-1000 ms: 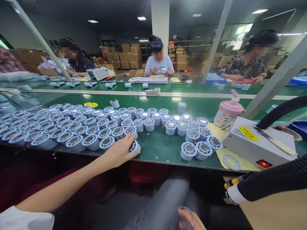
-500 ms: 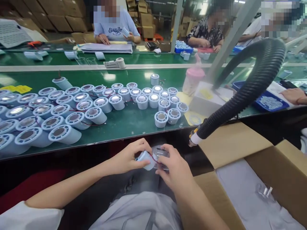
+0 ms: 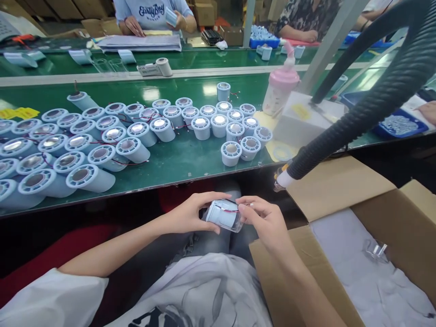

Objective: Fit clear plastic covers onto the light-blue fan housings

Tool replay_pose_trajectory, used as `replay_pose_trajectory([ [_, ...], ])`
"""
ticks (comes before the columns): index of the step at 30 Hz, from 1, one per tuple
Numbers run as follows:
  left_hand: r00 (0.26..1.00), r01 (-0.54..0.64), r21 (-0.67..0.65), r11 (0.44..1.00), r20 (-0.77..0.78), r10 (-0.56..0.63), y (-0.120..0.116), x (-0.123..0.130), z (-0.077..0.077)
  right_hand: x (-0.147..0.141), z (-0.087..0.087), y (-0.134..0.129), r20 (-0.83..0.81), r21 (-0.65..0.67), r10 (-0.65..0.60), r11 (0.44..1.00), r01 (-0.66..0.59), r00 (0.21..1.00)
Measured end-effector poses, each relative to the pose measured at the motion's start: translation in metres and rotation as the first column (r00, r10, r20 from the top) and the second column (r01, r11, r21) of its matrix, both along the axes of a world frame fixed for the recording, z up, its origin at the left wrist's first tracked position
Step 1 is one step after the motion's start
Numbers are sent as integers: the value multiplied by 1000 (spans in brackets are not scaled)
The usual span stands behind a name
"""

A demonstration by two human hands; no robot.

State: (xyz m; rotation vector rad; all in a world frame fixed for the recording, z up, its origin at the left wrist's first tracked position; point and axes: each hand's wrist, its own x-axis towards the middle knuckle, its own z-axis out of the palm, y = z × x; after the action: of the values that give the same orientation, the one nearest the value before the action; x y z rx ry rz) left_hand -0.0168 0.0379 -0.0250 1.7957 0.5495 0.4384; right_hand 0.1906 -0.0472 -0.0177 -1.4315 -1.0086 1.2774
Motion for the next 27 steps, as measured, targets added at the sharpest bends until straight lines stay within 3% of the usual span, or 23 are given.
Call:
replay_pose_trajectory([
  [3, 999, 37, -94, 995, 34, -34, -1, 1, 5, 2, 1, 0, -94, -17, -7, 1000, 5, 996],
  [5, 997, 45, -184, 982, 65, -33, -2, 2, 5, 3, 1, -1, -90, 51, 60, 997, -56, 994],
  [8, 995, 22, -341, 940, 100, 13, -5, 0, 5, 3, 0, -6, 208, 228, 178, 948, -224, 962],
  [10, 995, 19, -428, 904, 95, 25, -7, -3, 5, 3, 0, -11, 433, 299, 165, 901, -314, 886],
  [13, 997, 40, -506, 862, 76, -1, -9, -6, 6, 1, 2, -18, 498, 314, 161, 882, -350, 852],
  [20, 994, 72, -310, 948, 97, -44, -9, -8, 14, 4, 5, -23, 267, 128, 243, 950, -284, 933],
  [27, 993, 83, -216, 973, 95, -64, -13, -10, 17, 3, 7, -22, 94, 50, 275, 959, -280, 957],
])
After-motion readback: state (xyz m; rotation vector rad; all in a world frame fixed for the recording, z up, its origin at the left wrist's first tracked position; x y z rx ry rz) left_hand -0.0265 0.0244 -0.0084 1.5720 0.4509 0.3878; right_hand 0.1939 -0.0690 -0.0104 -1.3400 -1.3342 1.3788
